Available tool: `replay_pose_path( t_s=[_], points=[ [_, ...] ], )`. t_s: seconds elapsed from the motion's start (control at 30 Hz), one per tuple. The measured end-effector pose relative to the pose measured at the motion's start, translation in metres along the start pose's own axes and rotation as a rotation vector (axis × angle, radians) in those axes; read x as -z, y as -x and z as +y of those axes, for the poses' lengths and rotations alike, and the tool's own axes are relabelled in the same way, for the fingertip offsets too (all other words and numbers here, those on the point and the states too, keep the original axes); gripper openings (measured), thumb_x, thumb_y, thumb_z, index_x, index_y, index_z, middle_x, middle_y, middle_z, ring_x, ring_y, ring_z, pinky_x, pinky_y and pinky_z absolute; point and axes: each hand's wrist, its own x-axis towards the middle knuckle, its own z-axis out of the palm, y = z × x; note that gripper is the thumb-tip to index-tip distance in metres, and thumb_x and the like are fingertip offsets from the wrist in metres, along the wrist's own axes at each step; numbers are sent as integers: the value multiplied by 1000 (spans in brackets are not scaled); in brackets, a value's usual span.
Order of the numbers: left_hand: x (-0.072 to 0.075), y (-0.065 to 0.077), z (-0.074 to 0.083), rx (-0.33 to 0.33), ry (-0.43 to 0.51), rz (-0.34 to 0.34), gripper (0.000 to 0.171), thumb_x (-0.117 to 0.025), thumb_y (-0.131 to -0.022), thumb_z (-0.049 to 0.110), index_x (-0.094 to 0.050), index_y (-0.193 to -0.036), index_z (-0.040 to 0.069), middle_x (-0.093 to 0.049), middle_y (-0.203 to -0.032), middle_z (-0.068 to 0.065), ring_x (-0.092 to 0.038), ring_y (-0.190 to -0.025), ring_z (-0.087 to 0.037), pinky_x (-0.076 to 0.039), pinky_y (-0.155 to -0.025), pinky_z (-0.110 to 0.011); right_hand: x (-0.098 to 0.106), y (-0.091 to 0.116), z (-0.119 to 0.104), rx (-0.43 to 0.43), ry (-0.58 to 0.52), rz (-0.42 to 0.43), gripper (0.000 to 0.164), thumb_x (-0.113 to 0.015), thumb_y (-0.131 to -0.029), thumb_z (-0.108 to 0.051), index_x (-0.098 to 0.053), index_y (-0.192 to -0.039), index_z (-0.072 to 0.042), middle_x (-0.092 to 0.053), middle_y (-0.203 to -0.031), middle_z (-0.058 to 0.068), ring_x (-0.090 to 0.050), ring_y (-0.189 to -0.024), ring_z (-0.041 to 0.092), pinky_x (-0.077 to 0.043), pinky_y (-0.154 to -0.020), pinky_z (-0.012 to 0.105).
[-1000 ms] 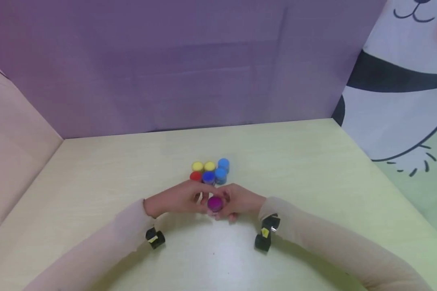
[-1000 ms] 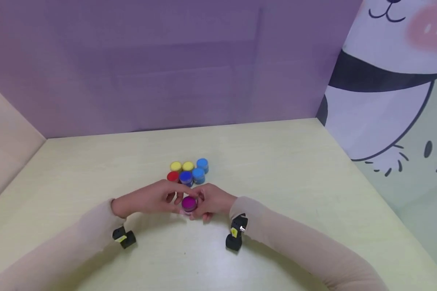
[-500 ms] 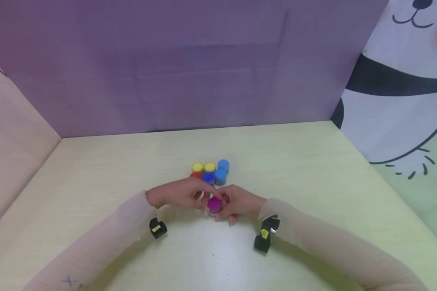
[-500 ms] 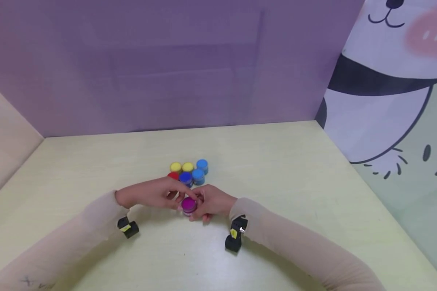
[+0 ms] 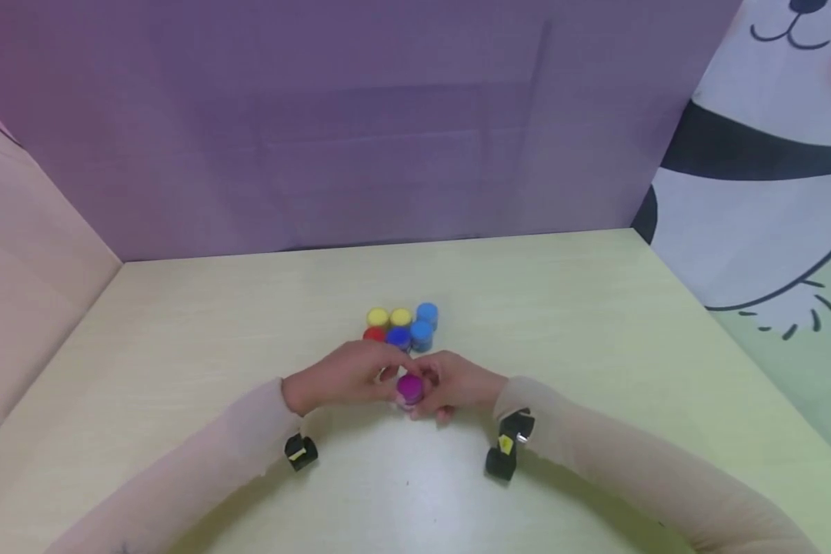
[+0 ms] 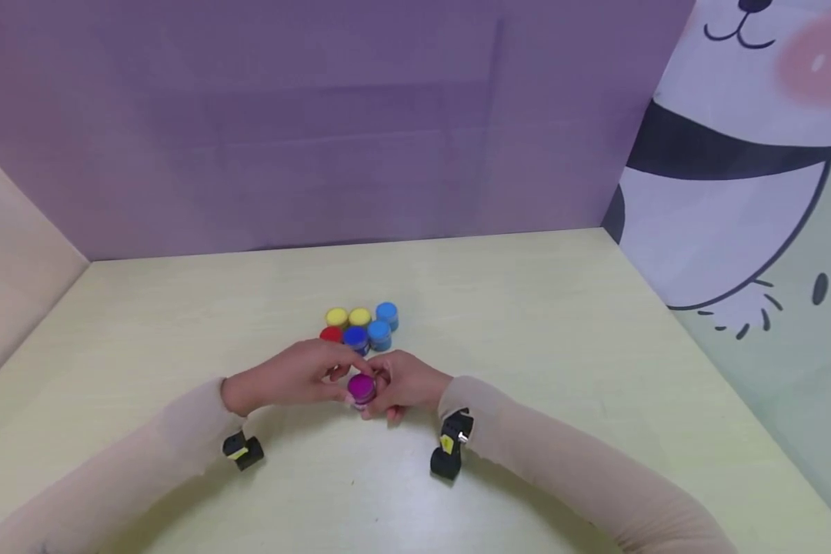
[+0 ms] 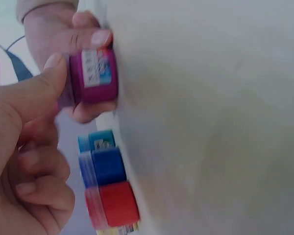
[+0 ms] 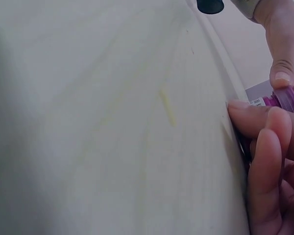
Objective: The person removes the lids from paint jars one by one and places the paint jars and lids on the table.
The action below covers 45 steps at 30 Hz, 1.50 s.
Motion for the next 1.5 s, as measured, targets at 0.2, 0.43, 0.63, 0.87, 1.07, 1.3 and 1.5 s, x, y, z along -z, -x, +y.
replay_pose_path(
  t_s=[0.2, 0.43, 0.63, 0.87, 1.07, 1.3, 1.5],
  points=[
    [-11, 0, 16, 123, -48, 77, 33, -76, -79, 32, -62, -99, 10, -47, -65, 8, -41, -59, -5, -35, -53, -18, 0, 3, 3, 15, -7, 6, 33, -73, -78, 0, -62, -109, -6, -54, -67, 2, -52, -46, 11, -44, -47, 20],
    [-21, 0, 32, 301, -81, 172, 35, -77, -76, 41, -58, -84, 11, -44, -55, 6, -42, -49, -7, -32, -45, -19, -1, 3, 5, 29, -1, 5, 23, -71, -78, 3, -60, -96, -4, -57, -71, 4, -52, -46, 12, -46, -47, 21],
    [-19, 2, 40, 365, -69, 164, 40, -79, -71, 45, -60, -88, 14, -46, -57, 6, -43, -52, -9, -35, -47, -21, -2, 7, 5, 17, 8, 5, 23, -71, -79, 2, -60, -97, -5, -55, -68, 4, -51, -46, 12, -45, -47, 21],
    [-9, 7, 37, 135, -2, 17, 58, -80, -75, 24, -56, -127, 16, -55, -86, 7, -48, -74, -9, -43, -61, -22, -2, 11, 8, 0, 32, -9, 36, -76, -77, -4, -62, -109, -12, -59, -79, 4, -53, -48, 13, -46, -48, 22],
    [-3, 1, 31, 5, -4, -41, 36, -72, -84, 14, -64, -119, 16, -58, -86, 8, -49, -77, -8, -45, -67, -22, -1, 15, 8, -13, 31, -13, 35, -77, -77, -7, -63, -109, -13, -63, -82, 6, -54, -49, 13, -46, -49, 22],
    [-1, -1, 29, 0, -10, -58, 34, -71, -85, 16, -65, -118, 17, -55, -79, 9, -48, -73, -6, -43, -64, -21, -3, 17, 7, -20, 31, -6, 37, -76, -77, -6, -62, -111, -10, -59, -81, 5, -53, -49, 12, -45, -49, 22],
    [-8, -2, 35, 82, -86, 20, 35, -76, -80, 25, -67, -112, 13, -56, -78, 10, -47, -68, -6, -41, -60, -20, -2, 19, 6, -23, 19, -10, 39, -76, -77, -5, -62, -113, -11, -57, -77, 4, -52, -49, 13, -45, -49, 22]
  ],
)
